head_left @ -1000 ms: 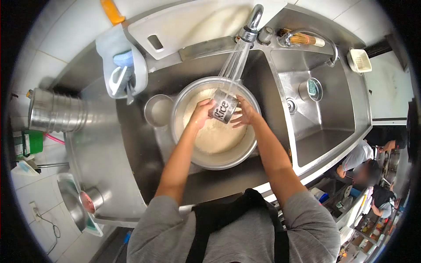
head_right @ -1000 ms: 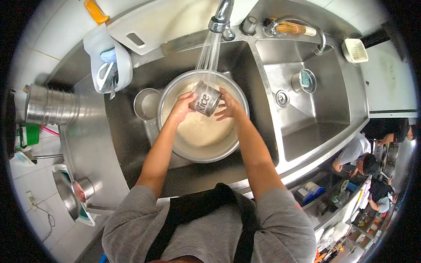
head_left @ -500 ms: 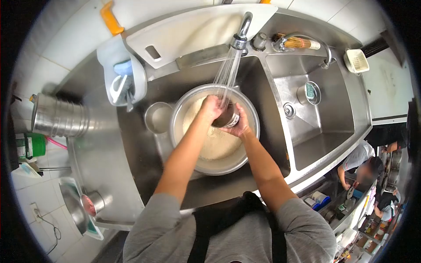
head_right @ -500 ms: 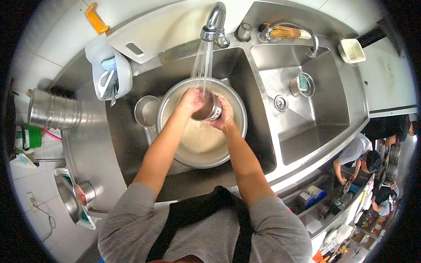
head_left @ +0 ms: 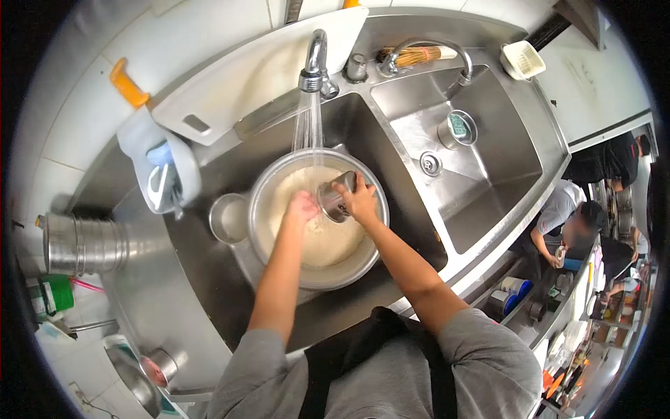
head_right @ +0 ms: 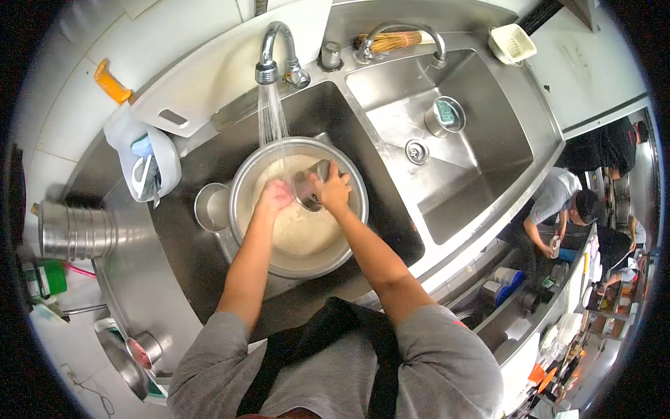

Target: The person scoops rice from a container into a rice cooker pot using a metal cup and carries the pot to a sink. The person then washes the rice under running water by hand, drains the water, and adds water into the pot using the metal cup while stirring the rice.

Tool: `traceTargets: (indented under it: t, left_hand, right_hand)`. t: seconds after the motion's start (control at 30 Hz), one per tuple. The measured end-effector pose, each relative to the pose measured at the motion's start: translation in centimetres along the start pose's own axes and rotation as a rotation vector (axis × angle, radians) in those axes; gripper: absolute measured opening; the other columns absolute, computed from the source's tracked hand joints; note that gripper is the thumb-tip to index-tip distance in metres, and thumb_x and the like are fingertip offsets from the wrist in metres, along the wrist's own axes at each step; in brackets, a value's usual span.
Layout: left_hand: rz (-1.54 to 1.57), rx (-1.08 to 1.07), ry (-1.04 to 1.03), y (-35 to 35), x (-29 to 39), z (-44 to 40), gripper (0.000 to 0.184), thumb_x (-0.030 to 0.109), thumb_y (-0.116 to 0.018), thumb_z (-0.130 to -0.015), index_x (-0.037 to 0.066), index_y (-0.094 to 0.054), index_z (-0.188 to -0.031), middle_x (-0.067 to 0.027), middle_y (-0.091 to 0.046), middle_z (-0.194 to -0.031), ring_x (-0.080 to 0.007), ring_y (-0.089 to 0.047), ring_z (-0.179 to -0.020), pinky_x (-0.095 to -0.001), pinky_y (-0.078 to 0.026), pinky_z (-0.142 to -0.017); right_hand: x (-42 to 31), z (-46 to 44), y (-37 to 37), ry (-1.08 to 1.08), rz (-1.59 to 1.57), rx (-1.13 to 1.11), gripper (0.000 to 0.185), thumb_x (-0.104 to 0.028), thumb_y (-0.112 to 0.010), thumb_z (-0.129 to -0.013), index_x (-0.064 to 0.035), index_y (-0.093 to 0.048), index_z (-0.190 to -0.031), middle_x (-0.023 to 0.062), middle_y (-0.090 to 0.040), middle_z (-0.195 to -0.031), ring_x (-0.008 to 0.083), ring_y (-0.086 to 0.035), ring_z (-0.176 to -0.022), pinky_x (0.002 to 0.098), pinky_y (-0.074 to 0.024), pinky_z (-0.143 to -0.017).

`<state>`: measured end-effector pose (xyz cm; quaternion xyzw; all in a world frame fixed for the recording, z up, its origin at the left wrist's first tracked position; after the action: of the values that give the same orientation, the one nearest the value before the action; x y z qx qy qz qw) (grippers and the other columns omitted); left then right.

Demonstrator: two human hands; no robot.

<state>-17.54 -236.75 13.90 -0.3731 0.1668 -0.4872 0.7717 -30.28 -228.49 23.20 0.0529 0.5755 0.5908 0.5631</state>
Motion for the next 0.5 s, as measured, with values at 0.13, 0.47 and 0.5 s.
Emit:
traceTargets:
  t: [0.13, 0.47, 0.5]
  left_hand:
    - [-0.032, -0.066, -0.079, -4.4, 2.7, -1.3, 0.025, 0.010, -0.038, -0.072, -0.005, -0.049, -0.089, -0.0213, -0.054, -0.088, -0.0350, -0.054, -0.080, -0.0428, -0.046, -0.074]
    - [-2.527, -0.325, -0.684, -12.1, 1.7, 7.8, 0.023, 0.016, -0.049, -0.072, 0.007, -0.058, -0.091, -0.0096, -0.058, -0.085, -0.0230, -0.053, -0.088, -0.0335, -0.039, -0.078]
    - [-3.090, -0.320, -0.861, -12.5, 1.8, 8.7, 0.022, 0.014, -0.052, -0.068, 0.008, -0.059, -0.089, -0.0081, -0.057, -0.088, -0.0206, -0.051, -0.092, -0.0317, -0.039, -0.078]
  right_hand:
    - [-1.0, -1.7, -0.4, -0.340, -0.834, -0.666, 0.058, -0.055, -0.052, -0.064, -0.0169, -0.046, -0.107, 0.0094, -0.054, -0.091, 0.0231, -0.053, -0.084, 0.0432, -0.0459, -0.066]
    - [-4.2, -5.1, 1.2, -0.349, -1.117, -1.061, 0.060, -0.054, -0.047, -0.069, -0.0101, -0.049, -0.108, 0.0128, -0.051, -0.108, 0.0292, -0.047, -0.099, 0.0515, -0.0325, -0.085]
    - [-3.9, -5.3, 1.1, -0.385, -1.063, -1.124, 0.060, -0.055, -0.045, -0.070, -0.0105, -0.048, -0.110, 0.0120, -0.050, -0.110, 0.0287, -0.047, -0.100, 0.0512, -0.0330, -0.086]
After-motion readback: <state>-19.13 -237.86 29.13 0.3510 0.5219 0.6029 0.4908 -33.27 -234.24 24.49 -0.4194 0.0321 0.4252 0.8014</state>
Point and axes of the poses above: each hand's wrist, its own z-axis away from the middle knuckle, its own y-axis out of the back of the hand, x = y × z, the point moved 1 cm from there along -z, towards the middle knuckle
